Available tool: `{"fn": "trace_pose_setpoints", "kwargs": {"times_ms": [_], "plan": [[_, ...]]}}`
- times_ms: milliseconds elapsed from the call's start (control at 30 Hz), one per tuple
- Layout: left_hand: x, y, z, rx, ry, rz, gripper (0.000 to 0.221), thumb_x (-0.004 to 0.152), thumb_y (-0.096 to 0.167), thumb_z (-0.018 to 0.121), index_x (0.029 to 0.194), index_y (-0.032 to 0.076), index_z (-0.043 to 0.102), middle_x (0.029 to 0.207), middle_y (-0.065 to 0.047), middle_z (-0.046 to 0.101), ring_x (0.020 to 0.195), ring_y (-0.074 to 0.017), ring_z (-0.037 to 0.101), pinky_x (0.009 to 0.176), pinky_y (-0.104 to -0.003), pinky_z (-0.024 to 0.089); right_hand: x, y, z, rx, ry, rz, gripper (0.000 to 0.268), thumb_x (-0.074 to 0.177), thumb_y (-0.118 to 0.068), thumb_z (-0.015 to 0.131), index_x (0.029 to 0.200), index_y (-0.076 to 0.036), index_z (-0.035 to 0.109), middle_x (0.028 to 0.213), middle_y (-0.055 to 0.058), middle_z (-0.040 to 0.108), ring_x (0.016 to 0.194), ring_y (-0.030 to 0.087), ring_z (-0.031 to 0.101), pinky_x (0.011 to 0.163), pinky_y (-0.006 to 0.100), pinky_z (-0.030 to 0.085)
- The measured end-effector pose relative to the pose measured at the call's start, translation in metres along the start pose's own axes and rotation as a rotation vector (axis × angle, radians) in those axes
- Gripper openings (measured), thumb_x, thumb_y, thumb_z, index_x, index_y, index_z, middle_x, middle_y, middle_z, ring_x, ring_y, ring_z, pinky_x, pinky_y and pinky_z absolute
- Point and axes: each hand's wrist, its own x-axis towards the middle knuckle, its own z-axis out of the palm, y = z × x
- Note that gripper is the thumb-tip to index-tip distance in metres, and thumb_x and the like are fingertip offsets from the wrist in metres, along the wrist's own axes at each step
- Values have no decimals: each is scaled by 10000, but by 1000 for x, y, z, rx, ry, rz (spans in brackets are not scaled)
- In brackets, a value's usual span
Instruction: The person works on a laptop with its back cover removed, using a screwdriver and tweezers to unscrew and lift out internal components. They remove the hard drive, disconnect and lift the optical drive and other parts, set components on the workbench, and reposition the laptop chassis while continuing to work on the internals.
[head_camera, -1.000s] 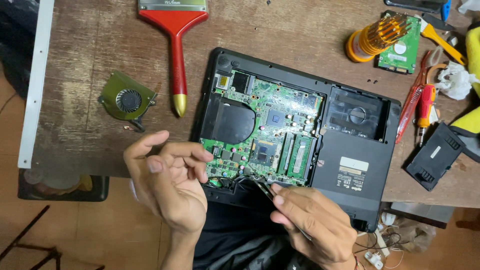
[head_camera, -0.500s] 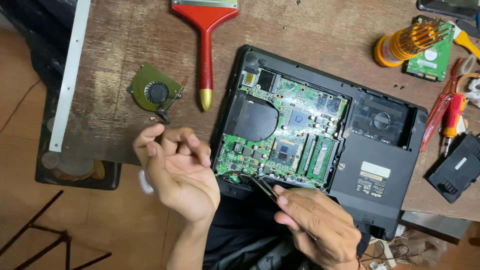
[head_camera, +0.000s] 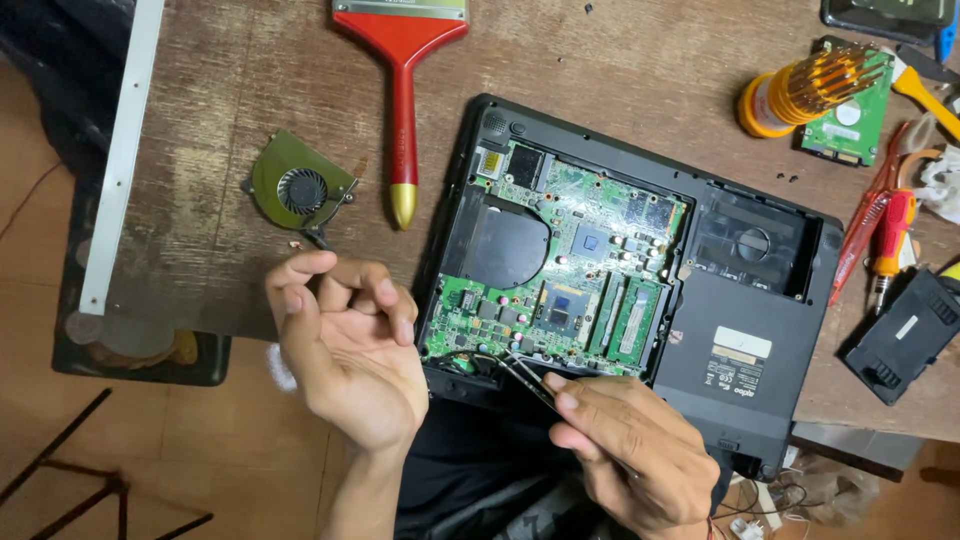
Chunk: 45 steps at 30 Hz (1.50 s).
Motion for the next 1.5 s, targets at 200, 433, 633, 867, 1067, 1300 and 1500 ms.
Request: {"fn": "trace_pose_setpoints", "kwargs": {"times_ms": [200, 433, 633, 867, 1067, 1300, 1500], "plan": [[-22, -7, 9, 506, -354, 362, 235, 1063, 282, 452, 1072, 48, 455, 815, -151, 600, 598, -136, 480, 603, -221, 437, 2, 7, -11, -52, 51, 38, 160, 911, -84, 631, 945, 68, 667, 828, 176, 736, 765, 301, 808, 672, 283, 681], [-9, 0, 40, 676, -599, 375, 304, 1050, 270, 413, 1145, -7, 495, 822, -143, 684, 700, -177, 664, 688, -285, 553, 5, 24, -38, -20, 116, 223, 231, 917, -128, 631, 999, 85, 665, 883, 230, 749, 829, 348, 819, 759, 354, 672], [8, -11, 47, 784, -494, 315, 303, 1039, 276, 386, 1164, 22, 495, 813, -90, 687, 549, -121, 471, 556, -240, 419, 20, 42, -44, -42, 155, 326, 172, 879, -4, 718, 1015, 96, 687, 978, 217, 751, 895, 324, 797, 830, 327, 629], [9, -13, 48, 848, -548, 383, 216, 1057, 213, 437, 1181, 38, 458, 934, -82, 714, 528, -93, 428, 518, -233, 329, 26, 52, -33, -84, 157, 196, 145, 877, -19, 710, 950, 104, 683, 878, 211, 741, 739, 295, 750, 686, 303, 597], [17, -16, 52, 924, -411, 488, 197, 1006, -40, 483, 1197, -3, 452, 1190, -163, 677, 795, -166, 563, 775, -279, 459, 32, 53, -29, -86, 143, 157, 151, 855, 0, 722, 948, 108, 673, 821, 197, 726, 632, 270, 691, 630, 305, 561], [20, -16, 52, 1057, -456, 476, 372, 891, -130, 499, 1244, -12, 504, 1248, -141, 662, 1018, -258, 671, 898, -338, 519, 31, 55, -29, -86, 147, 188, 115, 910, -6, 641, 935, 106, 651, 783, 188, 700, 624, 265, 660, 636, 315, 529], [19, -17, 53, 1091, -474, 477, 324, 924, -83, 511, 1236, 5, 523, 1238, -107, 652, 994, -240, 664, 929, -356, 513, 34, 54, -28, -72, 120, 172, 150, 827, 29, 741, 930, 89, 649, 795, 189, 701, 642, 253, 665, 654, 315, 550]]}}
